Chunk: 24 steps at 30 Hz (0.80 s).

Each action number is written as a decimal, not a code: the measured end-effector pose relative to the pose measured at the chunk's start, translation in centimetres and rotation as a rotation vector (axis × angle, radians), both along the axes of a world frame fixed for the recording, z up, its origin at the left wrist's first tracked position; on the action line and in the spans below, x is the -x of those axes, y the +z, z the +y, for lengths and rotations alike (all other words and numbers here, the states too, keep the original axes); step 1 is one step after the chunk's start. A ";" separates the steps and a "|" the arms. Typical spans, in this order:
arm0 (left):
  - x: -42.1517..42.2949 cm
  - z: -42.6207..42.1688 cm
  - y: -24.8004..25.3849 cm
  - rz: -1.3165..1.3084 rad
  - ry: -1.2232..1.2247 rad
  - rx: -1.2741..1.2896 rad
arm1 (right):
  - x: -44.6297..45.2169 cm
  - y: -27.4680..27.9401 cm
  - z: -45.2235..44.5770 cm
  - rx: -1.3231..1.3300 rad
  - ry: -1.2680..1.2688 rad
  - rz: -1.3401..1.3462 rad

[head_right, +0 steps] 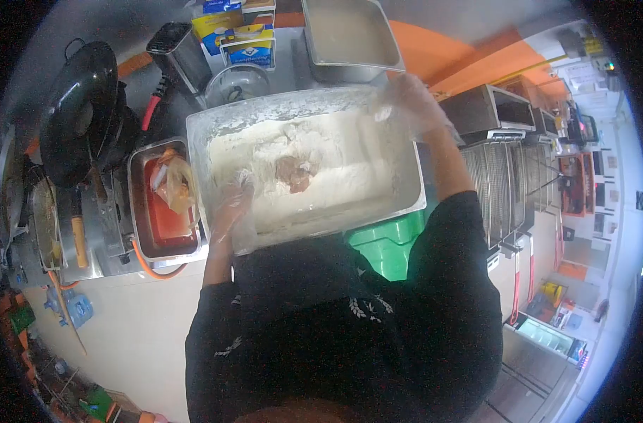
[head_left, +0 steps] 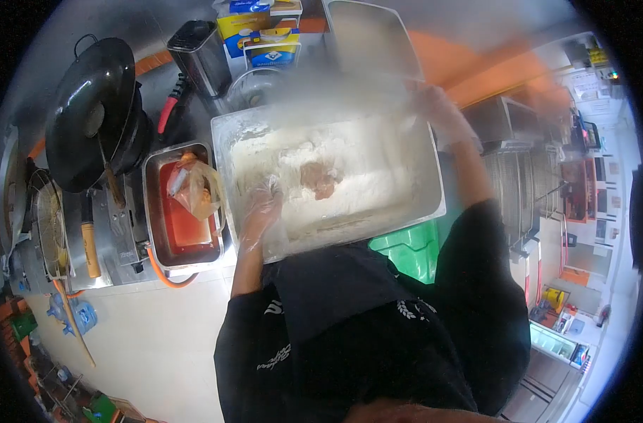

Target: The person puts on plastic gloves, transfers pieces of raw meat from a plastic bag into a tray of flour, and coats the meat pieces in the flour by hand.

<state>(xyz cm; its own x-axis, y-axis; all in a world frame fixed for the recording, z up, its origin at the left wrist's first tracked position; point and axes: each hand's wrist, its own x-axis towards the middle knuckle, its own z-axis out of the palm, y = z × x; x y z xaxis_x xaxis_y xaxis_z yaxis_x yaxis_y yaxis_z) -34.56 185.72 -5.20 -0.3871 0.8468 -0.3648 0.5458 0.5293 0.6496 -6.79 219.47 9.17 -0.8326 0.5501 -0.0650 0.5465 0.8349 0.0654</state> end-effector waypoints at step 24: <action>-0.3 -1.8 -4.5 0.436 -0.034 -0.402 | 9.6 -12.8 18.7 -0.145 0.071 -0.405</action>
